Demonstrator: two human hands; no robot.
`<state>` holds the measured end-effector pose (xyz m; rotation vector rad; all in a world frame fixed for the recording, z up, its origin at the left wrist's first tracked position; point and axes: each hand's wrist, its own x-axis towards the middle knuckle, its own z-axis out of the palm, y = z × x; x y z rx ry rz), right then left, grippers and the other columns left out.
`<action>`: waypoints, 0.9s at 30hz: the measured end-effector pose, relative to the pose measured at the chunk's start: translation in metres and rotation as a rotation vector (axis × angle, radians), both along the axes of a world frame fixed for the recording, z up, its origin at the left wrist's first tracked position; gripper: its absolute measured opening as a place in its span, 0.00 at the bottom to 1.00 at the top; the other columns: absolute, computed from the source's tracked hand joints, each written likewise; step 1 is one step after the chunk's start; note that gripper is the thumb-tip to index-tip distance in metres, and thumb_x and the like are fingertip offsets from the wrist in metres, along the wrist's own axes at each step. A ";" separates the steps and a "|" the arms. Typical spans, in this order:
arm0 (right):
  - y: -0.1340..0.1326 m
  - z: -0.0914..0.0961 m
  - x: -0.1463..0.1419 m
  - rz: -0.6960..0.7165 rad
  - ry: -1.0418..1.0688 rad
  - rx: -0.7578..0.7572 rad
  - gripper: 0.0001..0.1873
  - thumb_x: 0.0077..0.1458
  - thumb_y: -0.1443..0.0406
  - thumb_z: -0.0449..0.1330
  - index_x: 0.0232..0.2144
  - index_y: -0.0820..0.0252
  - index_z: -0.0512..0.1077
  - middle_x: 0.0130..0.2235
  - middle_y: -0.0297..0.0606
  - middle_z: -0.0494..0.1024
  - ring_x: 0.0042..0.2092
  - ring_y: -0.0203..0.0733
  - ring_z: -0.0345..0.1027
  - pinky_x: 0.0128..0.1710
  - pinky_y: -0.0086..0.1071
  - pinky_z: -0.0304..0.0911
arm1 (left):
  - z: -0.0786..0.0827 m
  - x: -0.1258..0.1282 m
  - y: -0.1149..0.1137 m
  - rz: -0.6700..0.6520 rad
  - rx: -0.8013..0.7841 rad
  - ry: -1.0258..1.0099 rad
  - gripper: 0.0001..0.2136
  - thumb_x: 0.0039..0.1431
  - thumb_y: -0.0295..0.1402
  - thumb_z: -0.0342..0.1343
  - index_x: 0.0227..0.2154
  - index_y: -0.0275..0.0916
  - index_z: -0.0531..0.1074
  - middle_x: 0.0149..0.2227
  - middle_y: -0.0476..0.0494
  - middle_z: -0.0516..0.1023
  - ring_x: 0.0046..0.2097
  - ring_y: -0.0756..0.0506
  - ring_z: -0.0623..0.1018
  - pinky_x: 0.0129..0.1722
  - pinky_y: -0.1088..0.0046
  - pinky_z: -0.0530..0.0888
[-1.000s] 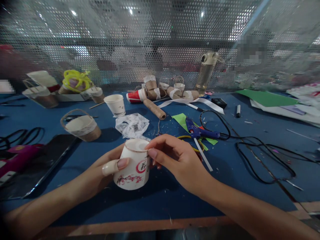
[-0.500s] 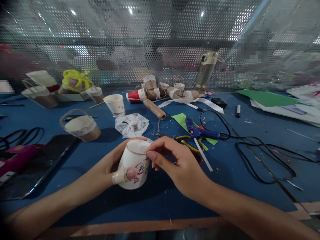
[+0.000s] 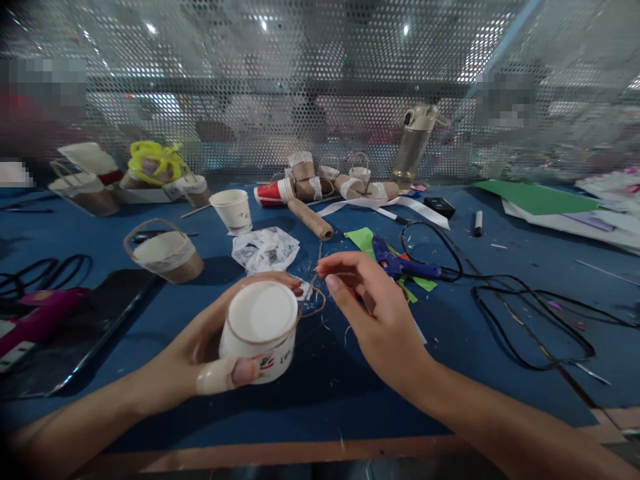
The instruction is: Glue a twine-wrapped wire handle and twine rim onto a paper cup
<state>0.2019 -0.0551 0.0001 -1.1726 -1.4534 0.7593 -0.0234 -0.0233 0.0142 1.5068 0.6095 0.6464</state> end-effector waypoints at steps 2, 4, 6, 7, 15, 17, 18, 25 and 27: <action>0.004 -0.004 0.001 -0.038 -0.026 0.010 0.04 0.63 0.64 0.59 0.41 0.55 0.70 0.43 0.38 0.76 0.45 0.41 0.72 0.43 0.33 0.69 | -0.002 -0.003 0.002 -0.051 0.162 -0.016 0.29 0.51 0.33 0.67 0.57 0.48 0.66 0.64 0.41 0.61 0.63 0.32 0.63 0.59 0.58 0.65; 0.006 -0.007 0.000 0.020 -0.083 -0.032 0.03 0.62 0.65 0.59 0.39 0.56 0.69 0.40 0.38 0.76 0.42 0.41 0.73 0.42 0.34 0.70 | -0.004 -0.004 0.004 -0.075 0.256 -0.013 0.30 0.49 0.31 0.68 0.56 0.48 0.67 0.65 0.40 0.59 0.66 0.30 0.58 0.62 0.54 0.61; 0.006 -0.009 -0.004 0.138 -0.157 -0.072 0.02 0.62 0.66 0.59 0.38 0.56 0.70 0.39 0.38 0.78 0.40 0.41 0.74 0.41 0.34 0.70 | -0.007 -0.004 0.005 -0.069 0.295 -0.020 0.31 0.48 0.31 0.69 0.56 0.48 0.67 0.65 0.39 0.59 0.67 0.29 0.55 0.63 0.51 0.59; 0.005 -0.009 -0.006 0.191 -0.188 -0.073 0.02 0.62 0.67 0.58 0.38 0.56 0.71 0.39 0.38 0.79 0.40 0.41 0.74 0.41 0.34 0.70 | -0.008 -0.003 0.004 -0.068 0.309 -0.028 0.31 0.48 0.31 0.69 0.56 0.48 0.68 0.65 0.39 0.59 0.68 0.29 0.53 0.63 0.50 0.58; 0.011 -0.009 -0.009 0.319 -0.476 0.195 0.21 0.53 0.79 0.55 0.43 0.55 0.76 0.47 0.41 0.80 0.50 0.46 0.74 0.51 0.39 0.69 | -0.010 -0.001 -0.002 -0.048 0.298 -0.143 0.30 0.47 0.34 0.69 0.56 0.47 0.69 0.64 0.38 0.61 0.66 0.28 0.57 0.62 0.49 0.58; 0.013 -0.007 -0.006 0.285 -0.525 0.210 0.16 0.59 0.75 0.54 0.42 0.56 0.77 0.44 0.42 0.81 0.47 0.45 0.75 0.49 0.39 0.70 | -0.009 -0.003 -0.001 -0.026 0.263 -0.155 0.30 0.48 0.34 0.68 0.56 0.48 0.68 0.64 0.39 0.61 0.66 0.29 0.59 0.62 0.50 0.59; 0.013 -0.005 -0.005 0.255 -0.533 0.223 0.14 0.62 0.73 0.54 0.42 0.56 0.77 0.43 0.42 0.81 0.46 0.45 0.75 0.48 0.39 0.70 | -0.009 -0.004 0.000 -0.023 0.253 -0.157 0.30 0.49 0.34 0.68 0.56 0.49 0.68 0.64 0.40 0.62 0.65 0.29 0.59 0.63 0.51 0.59; -0.012 0.019 0.009 0.099 -0.531 0.566 0.19 0.59 0.75 0.55 0.49 0.55 0.73 0.44 0.42 0.80 0.48 0.49 0.72 0.50 0.45 0.66 | -0.001 -0.007 0.003 -0.020 0.128 -0.199 0.26 0.53 0.37 0.66 0.56 0.47 0.69 0.64 0.42 0.62 0.66 0.32 0.59 0.60 0.61 0.66; -0.015 0.022 0.010 0.174 -0.579 0.625 0.20 0.55 0.76 0.57 0.48 0.55 0.73 0.40 0.41 0.82 0.43 0.49 0.73 0.45 0.43 0.67 | 0.001 -0.006 0.001 -0.013 0.102 -0.218 0.27 0.50 0.39 0.67 0.54 0.45 0.70 0.64 0.40 0.62 0.65 0.29 0.61 0.59 0.57 0.66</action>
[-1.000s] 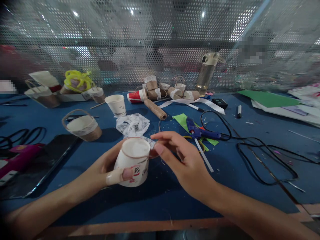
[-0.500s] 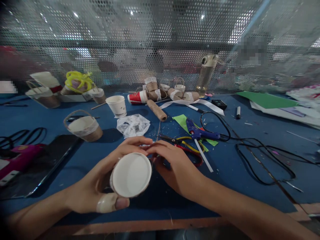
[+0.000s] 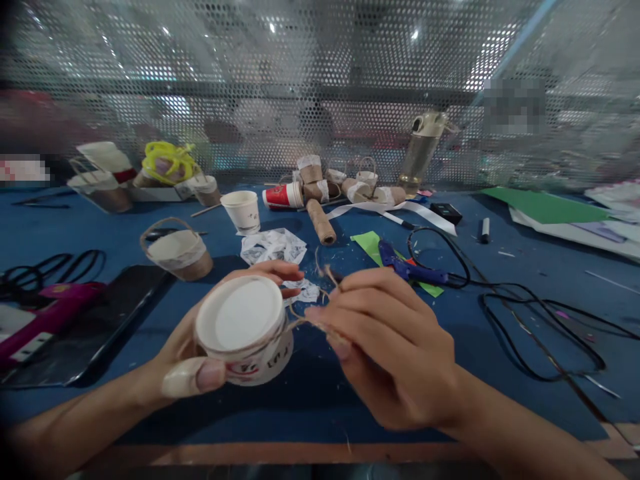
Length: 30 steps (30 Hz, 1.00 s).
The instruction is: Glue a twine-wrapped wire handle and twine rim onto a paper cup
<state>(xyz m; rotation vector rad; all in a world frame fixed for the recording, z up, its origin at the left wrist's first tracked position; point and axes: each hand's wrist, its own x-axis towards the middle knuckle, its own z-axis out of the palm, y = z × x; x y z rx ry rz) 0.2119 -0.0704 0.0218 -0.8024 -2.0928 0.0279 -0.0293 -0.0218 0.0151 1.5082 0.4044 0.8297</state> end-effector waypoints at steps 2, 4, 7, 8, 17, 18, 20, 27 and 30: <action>0.001 -0.003 -0.002 0.031 -0.069 -0.044 0.15 0.55 0.74 0.58 0.44 0.56 0.73 0.34 0.39 0.82 0.35 0.45 0.73 0.37 0.39 0.67 | 0.001 0.001 -0.002 0.001 -0.046 -0.032 0.28 0.48 0.40 0.68 0.53 0.44 0.71 0.65 0.39 0.61 0.63 0.27 0.63 0.59 0.53 0.66; 0.006 -0.011 -0.007 -0.009 -0.124 -0.164 0.09 0.57 0.71 0.59 0.40 0.56 0.73 0.29 0.35 0.80 0.28 0.41 0.71 0.28 0.35 0.63 | 0.001 0.003 -0.005 0.002 -0.113 -0.071 0.27 0.48 0.42 0.68 0.53 0.44 0.72 0.65 0.39 0.62 0.63 0.27 0.63 0.58 0.52 0.67; 0.013 -0.025 -0.015 0.018 -0.158 -0.349 0.08 0.56 0.71 0.58 0.38 0.56 0.72 0.30 0.34 0.80 0.25 0.36 0.70 0.23 0.30 0.57 | -0.002 0.006 -0.007 -0.026 -0.158 -0.096 0.27 0.47 0.43 0.68 0.52 0.45 0.73 0.65 0.41 0.61 0.63 0.28 0.64 0.58 0.55 0.68; 0.014 -0.029 -0.018 0.035 -0.141 -0.374 0.09 0.55 0.72 0.57 0.38 0.56 0.72 0.32 0.35 0.81 0.26 0.37 0.71 0.24 0.30 0.57 | -0.003 0.007 -0.007 -0.052 -0.165 -0.092 0.28 0.47 0.42 0.68 0.53 0.45 0.73 0.66 0.41 0.59 0.62 0.29 0.66 0.57 0.56 0.68; 0.019 -0.046 -0.026 -0.030 0.020 -0.391 0.16 0.49 0.74 0.56 0.41 0.59 0.73 0.37 0.44 0.82 0.39 0.50 0.78 0.35 0.37 0.71 | -0.010 0.011 -0.005 -0.309 -0.284 -0.062 0.41 0.53 0.45 0.64 0.66 0.42 0.52 0.57 0.31 0.72 0.59 0.29 0.71 0.58 0.48 0.66; 0.020 -0.046 -0.026 0.001 0.030 -0.371 0.17 0.49 0.75 0.56 0.42 0.59 0.73 0.38 0.45 0.83 0.41 0.51 0.78 0.36 0.38 0.72 | -0.011 0.012 -0.006 -0.315 -0.289 -0.056 0.41 0.53 0.45 0.64 0.66 0.41 0.52 0.58 0.30 0.71 0.60 0.29 0.71 0.59 0.48 0.65; 0.021 -0.045 -0.026 0.059 0.047 -0.341 0.20 0.48 0.75 0.56 0.43 0.60 0.74 0.40 0.46 0.83 0.44 0.52 0.78 0.39 0.41 0.73 | -0.013 0.013 -0.007 -0.339 -0.308 -0.031 0.41 0.52 0.44 0.65 0.66 0.42 0.53 0.62 0.30 0.66 0.62 0.29 0.68 0.59 0.50 0.65; 0.023 -0.043 -0.030 0.128 0.132 -0.342 0.16 0.50 0.76 0.55 0.37 0.55 0.75 0.36 0.39 0.83 0.48 0.49 0.76 0.48 0.40 0.73 | -0.019 0.022 -0.012 -0.334 -0.400 -0.132 0.44 0.52 0.45 0.64 0.68 0.42 0.49 0.52 0.29 0.78 0.57 0.27 0.74 0.56 0.43 0.64; 0.024 -0.048 -0.029 0.145 0.117 -0.318 0.15 0.50 0.77 0.53 0.35 0.56 0.74 0.35 0.38 0.82 0.47 0.48 0.76 0.45 0.37 0.73 | -0.023 0.022 -0.014 -0.298 -0.430 -0.142 0.44 0.51 0.46 0.64 0.67 0.42 0.51 0.53 0.30 0.77 0.58 0.26 0.72 0.57 0.43 0.63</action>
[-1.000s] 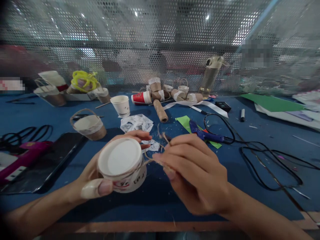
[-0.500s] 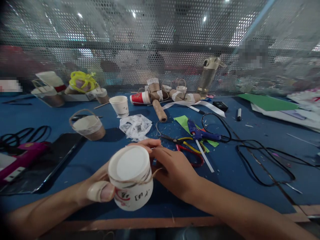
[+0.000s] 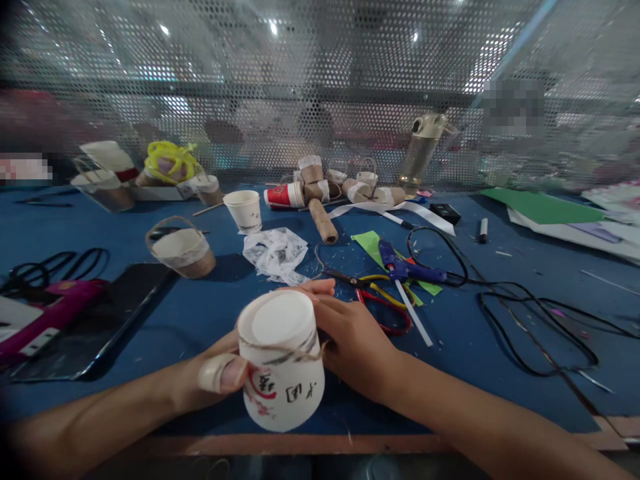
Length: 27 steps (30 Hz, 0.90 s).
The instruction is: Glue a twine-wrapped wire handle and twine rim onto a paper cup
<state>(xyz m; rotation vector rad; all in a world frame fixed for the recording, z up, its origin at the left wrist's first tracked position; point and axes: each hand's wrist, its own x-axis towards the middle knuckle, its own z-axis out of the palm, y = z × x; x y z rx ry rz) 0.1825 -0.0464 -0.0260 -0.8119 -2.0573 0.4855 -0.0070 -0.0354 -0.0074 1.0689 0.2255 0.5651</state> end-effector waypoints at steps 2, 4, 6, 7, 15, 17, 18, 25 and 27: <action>0.000 -0.006 0.002 -0.024 -0.094 -0.009 0.15 0.50 0.77 0.54 0.36 0.57 0.73 0.39 0.40 0.82 0.45 0.46 0.76 0.40 0.34 0.73 | -0.004 0.000 -0.001 0.048 -0.015 -0.007 0.43 0.50 0.47 0.64 0.67 0.42 0.53 0.56 0.30 0.74 0.59 0.26 0.70 0.57 0.43 0.63; 0.000 -0.012 0.004 -0.053 -0.180 -0.017 0.15 0.49 0.77 0.56 0.36 0.58 0.73 0.42 0.42 0.81 0.42 0.45 0.76 0.35 0.32 0.71 | -0.007 0.000 0.000 0.066 -0.026 -0.029 0.43 0.51 0.48 0.63 0.67 0.43 0.54 0.56 0.31 0.75 0.60 0.26 0.70 0.56 0.44 0.64; -0.001 -0.016 0.005 -0.068 -0.218 -0.022 0.14 0.50 0.77 0.56 0.36 0.59 0.73 0.42 0.42 0.81 0.39 0.44 0.76 0.32 0.31 0.69 | -0.009 0.001 0.001 0.048 -0.036 -0.040 0.41 0.52 0.47 0.63 0.67 0.42 0.54 0.56 0.31 0.75 0.59 0.27 0.70 0.57 0.45 0.63; -0.002 -0.016 0.006 -0.071 -0.223 -0.024 0.13 0.50 0.78 0.57 0.36 0.59 0.73 0.41 0.42 0.81 0.38 0.44 0.75 0.31 0.31 0.69 | -0.009 0.001 0.001 0.038 -0.038 -0.047 0.40 0.53 0.47 0.63 0.66 0.43 0.55 0.56 0.32 0.74 0.59 0.27 0.71 0.58 0.45 0.63; -0.004 -0.012 0.003 -0.087 -0.257 -0.052 0.07 0.56 0.72 0.57 0.35 0.58 0.74 0.39 0.42 0.81 0.36 0.43 0.74 0.31 0.32 0.68 | -0.006 -0.003 0.002 -0.019 -0.042 -0.056 0.39 0.56 0.46 0.61 0.67 0.44 0.52 0.59 0.34 0.72 0.60 0.31 0.70 0.59 0.51 0.63; -0.005 -0.013 0.001 -0.093 -0.263 -0.056 0.06 0.58 0.69 0.57 0.37 0.58 0.73 0.37 0.40 0.81 0.35 0.42 0.74 0.29 0.31 0.69 | -0.005 -0.003 0.003 -0.026 -0.047 -0.043 0.40 0.56 0.47 0.62 0.67 0.43 0.52 0.59 0.34 0.71 0.60 0.31 0.70 0.59 0.51 0.62; -0.005 -0.014 0.001 -0.094 -0.268 -0.052 0.06 0.59 0.69 0.57 0.37 0.58 0.73 0.36 0.40 0.81 0.34 0.42 0.73 0.29 0.31 0.68 | -0.005 -0.003 0.003 -0.026 -0.049 -0.035 0.40 0.55 0.47 0.62 0.67 0.43 0.52 0.59 0.34 0.71 0.60 0.31 0.70 0.59 0.52 0.62; -0.004 -0.015 0.002 -0.109 -0.267 0.071 0.07 0.57 0.72 0.57 0.38 0.60 0.72 0.39 0.44 0.80 0.35 0.43 0.74 0.28 0.32 0.66 | -0.008 -0.004 0.004 0.014 -0.060 -0.047 0.41 0.55 0.46 0.62 0.68 0.45 0.49 0.61 0.36 0.68 0.61 0.31 0.67 0.59 0.54 0.62; -0.003 -0.017 0.003 -0.112 -0.261 0.055 0.08 0.57 0.73 0.57 0.37 0.60 0.72 0.40 0.44 0.80 0.36 0.44 0.75 0.30 0.33 0.67 | -0.008 -0.004 0.004 0.022 -0.057 -0.049 0.41 0.55 0.46 0.61 0.68 0.45 0.49 0.62 0.36 0.68 0.62 0.32 0.66 0.59 0.54 0.62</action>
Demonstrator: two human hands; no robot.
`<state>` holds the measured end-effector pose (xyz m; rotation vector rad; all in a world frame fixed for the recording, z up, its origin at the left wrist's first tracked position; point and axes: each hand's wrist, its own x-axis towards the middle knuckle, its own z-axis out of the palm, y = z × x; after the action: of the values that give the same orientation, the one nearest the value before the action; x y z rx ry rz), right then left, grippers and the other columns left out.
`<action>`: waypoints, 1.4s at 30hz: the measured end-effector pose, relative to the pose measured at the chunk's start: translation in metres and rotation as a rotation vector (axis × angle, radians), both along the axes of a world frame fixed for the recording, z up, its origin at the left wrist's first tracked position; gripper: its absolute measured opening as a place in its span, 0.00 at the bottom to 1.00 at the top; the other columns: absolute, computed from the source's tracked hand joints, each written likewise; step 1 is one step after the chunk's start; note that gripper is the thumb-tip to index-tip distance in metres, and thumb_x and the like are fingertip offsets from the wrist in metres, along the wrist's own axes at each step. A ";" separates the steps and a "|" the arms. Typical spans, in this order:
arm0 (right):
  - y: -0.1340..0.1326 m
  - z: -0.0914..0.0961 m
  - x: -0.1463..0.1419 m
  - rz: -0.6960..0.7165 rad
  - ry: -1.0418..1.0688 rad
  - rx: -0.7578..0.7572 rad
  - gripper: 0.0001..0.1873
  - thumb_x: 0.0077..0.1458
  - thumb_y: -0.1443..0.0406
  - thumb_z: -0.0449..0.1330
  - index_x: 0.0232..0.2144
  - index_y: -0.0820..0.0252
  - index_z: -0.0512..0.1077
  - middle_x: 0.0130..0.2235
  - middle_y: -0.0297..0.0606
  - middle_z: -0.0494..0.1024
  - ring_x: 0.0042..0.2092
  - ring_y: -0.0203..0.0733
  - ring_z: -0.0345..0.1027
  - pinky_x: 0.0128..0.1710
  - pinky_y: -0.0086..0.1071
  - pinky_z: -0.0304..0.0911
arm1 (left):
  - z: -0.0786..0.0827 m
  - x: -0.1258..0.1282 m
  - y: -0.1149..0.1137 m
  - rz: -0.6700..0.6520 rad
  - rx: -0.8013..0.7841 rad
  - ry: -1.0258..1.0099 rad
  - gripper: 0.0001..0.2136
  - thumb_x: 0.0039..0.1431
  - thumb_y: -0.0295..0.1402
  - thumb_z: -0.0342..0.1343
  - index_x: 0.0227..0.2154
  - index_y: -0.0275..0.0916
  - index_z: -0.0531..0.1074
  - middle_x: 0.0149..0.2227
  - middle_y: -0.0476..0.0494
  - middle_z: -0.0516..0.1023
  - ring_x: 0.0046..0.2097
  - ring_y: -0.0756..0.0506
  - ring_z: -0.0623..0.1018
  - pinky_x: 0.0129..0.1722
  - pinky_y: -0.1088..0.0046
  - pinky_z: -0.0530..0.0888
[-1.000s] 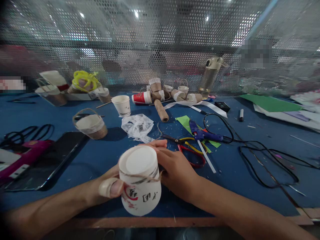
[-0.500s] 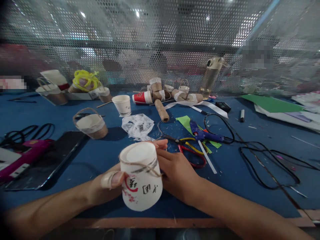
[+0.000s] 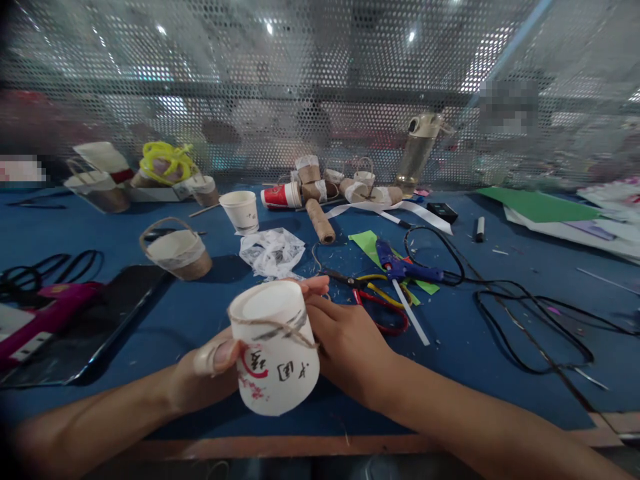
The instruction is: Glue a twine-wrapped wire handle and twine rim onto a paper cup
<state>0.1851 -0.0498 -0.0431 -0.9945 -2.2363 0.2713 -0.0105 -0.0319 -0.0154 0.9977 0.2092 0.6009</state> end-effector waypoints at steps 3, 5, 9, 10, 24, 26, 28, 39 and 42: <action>-0.001 -0.003 0.000 -0.015 -0.004 -0.057 0.08 0.57 0.72 0.58 0.39 0.58 0.73 0.40 0.43 0.81 0.36 0.45 0.75 0.31 0.33 0.69 | 0.000 0.000 0.000 0.012 0.015 0.022 0.41 0.55 0.47 0.61 0.68 0.45 0.50 0.61 0.36 0.68 0.62 0.31 0.66 0.60 0.53 0.60; -0.002 -0.003 -0.001 -0.023 -0.004 -0.083 0.08 0.57 0.71 0.59 0.39 0.57 0.73 0.38 0.42 0.81 0.36 0.45 0.75 0.31 0.34 0.70 | 0.000 0.000 0.000 0.008 0.025 0.034 0.41 0.55 0.48 0.61 0.68 0.45 0.51 0.60 0.36 0.69 0.61 0.31 0.67 0.59 0.52 0.61; -0.001 -0.002 -0.004 0.000 0.017 -0.147 0.09 0.57 0.69 0.60 0.41 0.57 0.72 0.40 0.41 0.81 0.41 0.47 0.75 0.35 0.35 0.72 | 0.000 0.000 -0.001 -0.010 0.064 0.060 0.40 0.55 0.47 0.61 0.68 0.47 0.50 0.60 0.35 0.69 0.60 0.30 0.68 0.58 0.49 0.61; -0.001 -0.003 -0.005 0.009 0.020 -0.166 0.10 0.57 0.68 0.61 0.43 0.56 0.72 0.42 0.41 0.81 0.42 0.47 0.75 0.37 0.35 0.72 | 0.000 0.000 -0.001 -0.011 0.075 0.067 0.40 0.55 0.47 0.62 0.68 0.47 0.50 0.61 0.36 0.68 0.61 0.31 0.67 0.59 0.49 0.60; -0.001 0.030 0.012 -0.036 0.105 -0.163 0.08 0.51 0.73 0.60 0.33 0.57 0.68 0.32 0.35 0.76 0.32 0.38 0.70 0.30 0.30 0.64 | 0.017 -0.009 0.005 0.127 0.175 0.094 0.33 0.56 0.46 0.62 0.63 0.47 0.59 0.57 0.37 0.71 0.57 0.32 0.71 0.54 0.56 0.68; -0.003 0.038 0.013 -0.056 0.123 -0.171 0.08 0.51 0.73 0.59 0.31 0.57 0.67 0.30 0.32 0.74 0.29 0.36 0.67 0.29 0.28 0.62 | 0.015 -0.011 0.006 0.168 0.214 0.170 0.27 0.55 0.41 0.64 0.57 0.44 0.65 0.55 0.38 0.73 0.55 0.34 0.72 0.52 0.60 0.69; -0.005 0.041 0.013 -0.073 0.159 -0.183 0.08 0.51 0.74 0.59 0.30 0.57 0.67 0.30 0.32 0.74 0.29 0.35 0.66 0.29 0.27 0.63 | 0.016 -0.012 0.008 0.203 0.241 0.199 0.22 0.57 0.36 0.64 0.54 0.45 0.67 0.52 0.42 0.75 0.53 0.37 0.74 0.51 0.64 0.70; -0.002 0.036 0.022 -0.152 0.195 -0.272 0.08 0.56 0.69 0.64 0.38 0.55 0.70 0.35 0.33 0.79 0.32 0.36 0.73 0.34 0.28 0.70 | 0.012 -0.014 0.014 0.384 0.221 0.325 0.17 0.61 0.32 0.61 0.52 0.49 0.70 0.48 0.48 0.75 0.51 0.43 0.73 0.48 0.71 0.71; 0.000 0.037 0.028 -0.156 0.164 -0.241 0.14 0.54 0.66 0.67 0.42 0.54 0.71 0.39 0.34 0.80 0.38 0.40 0.74 0.40 0.32 0.70 | 0.013 -0.018 0.013 0.316 0.223 0.268 0.20 0.59 0.36 0.62 0.54 0.47 0.69 0.49 0.44 0.76 0.50 0.40 0.74 0.48 0.66 0.71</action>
<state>0.2131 -0.0494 -0.0059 -1.2205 -1.9987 0.5426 -0.0282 -0.0191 -0.0022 1.2731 0.5535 0.7886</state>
